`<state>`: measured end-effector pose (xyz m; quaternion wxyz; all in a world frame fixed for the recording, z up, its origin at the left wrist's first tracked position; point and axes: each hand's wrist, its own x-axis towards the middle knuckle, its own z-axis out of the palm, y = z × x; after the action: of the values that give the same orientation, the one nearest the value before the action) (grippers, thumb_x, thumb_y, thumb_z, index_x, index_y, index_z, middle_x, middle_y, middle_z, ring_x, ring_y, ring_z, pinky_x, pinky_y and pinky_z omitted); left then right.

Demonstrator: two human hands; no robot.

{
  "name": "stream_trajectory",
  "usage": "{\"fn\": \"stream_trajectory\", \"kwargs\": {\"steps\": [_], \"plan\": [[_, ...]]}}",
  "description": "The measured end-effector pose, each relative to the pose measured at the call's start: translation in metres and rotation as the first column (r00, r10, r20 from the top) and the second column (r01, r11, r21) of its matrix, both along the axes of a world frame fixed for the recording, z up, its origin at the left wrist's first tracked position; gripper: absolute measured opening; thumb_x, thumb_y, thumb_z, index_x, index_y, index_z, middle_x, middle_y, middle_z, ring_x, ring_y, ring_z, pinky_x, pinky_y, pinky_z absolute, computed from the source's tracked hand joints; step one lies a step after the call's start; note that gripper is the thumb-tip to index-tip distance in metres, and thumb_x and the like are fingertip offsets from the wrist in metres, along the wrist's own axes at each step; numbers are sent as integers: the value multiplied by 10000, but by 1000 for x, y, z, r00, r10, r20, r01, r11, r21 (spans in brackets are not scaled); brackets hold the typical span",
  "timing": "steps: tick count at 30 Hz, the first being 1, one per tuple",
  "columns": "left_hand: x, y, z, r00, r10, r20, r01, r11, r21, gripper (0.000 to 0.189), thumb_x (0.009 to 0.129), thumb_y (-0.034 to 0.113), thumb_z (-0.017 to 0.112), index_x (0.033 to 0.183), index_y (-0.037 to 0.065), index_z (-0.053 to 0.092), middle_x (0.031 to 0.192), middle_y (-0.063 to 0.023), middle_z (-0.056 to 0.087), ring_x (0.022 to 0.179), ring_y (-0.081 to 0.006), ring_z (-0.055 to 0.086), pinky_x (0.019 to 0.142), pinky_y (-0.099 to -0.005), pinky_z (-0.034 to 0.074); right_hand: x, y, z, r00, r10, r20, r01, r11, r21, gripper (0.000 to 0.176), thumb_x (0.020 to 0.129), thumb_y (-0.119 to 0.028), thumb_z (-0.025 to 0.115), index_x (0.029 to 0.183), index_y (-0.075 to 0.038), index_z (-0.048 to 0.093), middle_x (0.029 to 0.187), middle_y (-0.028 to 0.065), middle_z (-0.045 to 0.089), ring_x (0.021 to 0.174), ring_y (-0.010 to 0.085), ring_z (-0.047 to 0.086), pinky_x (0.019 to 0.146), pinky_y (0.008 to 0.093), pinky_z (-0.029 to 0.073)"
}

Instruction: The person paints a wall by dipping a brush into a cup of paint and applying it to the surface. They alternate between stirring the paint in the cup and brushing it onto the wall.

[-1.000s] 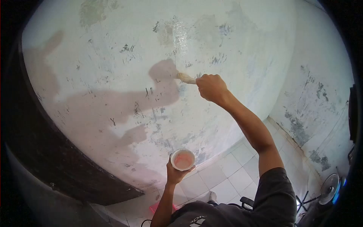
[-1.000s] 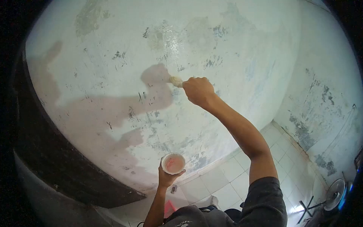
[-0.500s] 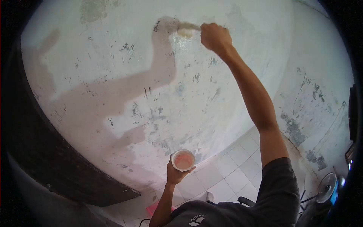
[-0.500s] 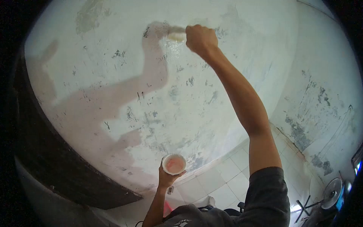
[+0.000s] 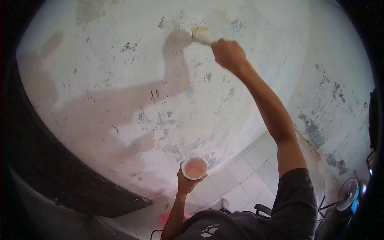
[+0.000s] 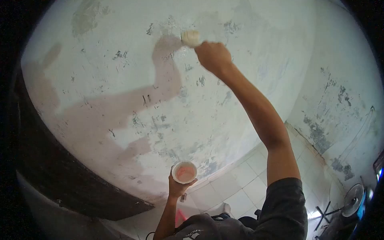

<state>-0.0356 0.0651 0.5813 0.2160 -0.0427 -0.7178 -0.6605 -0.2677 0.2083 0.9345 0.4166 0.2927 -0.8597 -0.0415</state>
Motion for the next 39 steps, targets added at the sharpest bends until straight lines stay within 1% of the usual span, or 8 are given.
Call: {"fn": "stream_trajectory", "kwargs": {"steps": [6,12,17,26,30,35,37,39], "plan": [[-4,-3,-6,1000,13,-6,-13,1000,-7,686,585,97,910,1149,24,527,1073,-92,620,995,-195,605,890,-344,490,9,7,-86,965,-38,259,-29,968,250,125,774,-35,557,783,-35,682,791,158,680,722,311,690,629,418,554],[-5,1,-5,1000,1,-15,-1,1000,19,691,587,96,912,1152,29,521,1093,-85,610,1022,-193,593,899,-336,489,7,23,-107,895,-159,416,-27,913,406,129,750,-41,602,843,-46,692,850,153,686,830,302,689,697,412,542],[-2,4,-12,1000,16,14,-16,1000,-12,691,586,109,917,1148,33,522,1093,-83,610,1016,-193,598,899,-341,488,8,19,-58,950,-112,290,85,991,104,185,785,-59,570,932,-44,681,857,152,685,806,317,688,702,441,539],[-5,2,-10,1000,22,8,-22,999,-26,672,591,100,909,1141,20,532,1068,-87,621,998,-198,605,892,-346,489,4,0,32,994,-106,3,106,990,-88,198,819,-92,514,922,-33,673,851,178,679,805,354,672,737,475,520],[-11,3,-12,1000,11,-14,-11,1000,9,685,574,148,927,1120,8,537,1022,-106,648,940,-211,634,854,-349,511,-3,1,46,989,-82,-127,62,986,-155,157,827,-100,526,874,-11,647,824,193,671,767,360,672,686,469,534],[-9,8,-7,999,-4,-44,5,1000,13,669,583,125,919,1119,14,534,1023,-102,647,943,-205,633,852,-348,512,1,7,50,982,-134,-135,96,963,-253,199,868,-89,507,857,-1,686,810,192,682,734,319,689,623,432,549],[-7,7,-10,999,-10,-46,11,1000,27,678,582,120,918,1126,14,528,1022,-104,646,944,-207,633,855,-346,512,-2,5,45,938,-199,-283,79,920,-385,204,867,-88,511,873,-3,696,819,191,690,766,322,693,636,427,554],[-7,6,-13,999,0,-34,0,1000,19,679,581,119,918,1126,14,527,1021,-105,645,945,-208,632,854,-345,512,-9,4,44,950,-144,-278,45,942,-334,173,839,-92,532,846,-18,688,783,178,685,730,328,692,635,431,553]]}}
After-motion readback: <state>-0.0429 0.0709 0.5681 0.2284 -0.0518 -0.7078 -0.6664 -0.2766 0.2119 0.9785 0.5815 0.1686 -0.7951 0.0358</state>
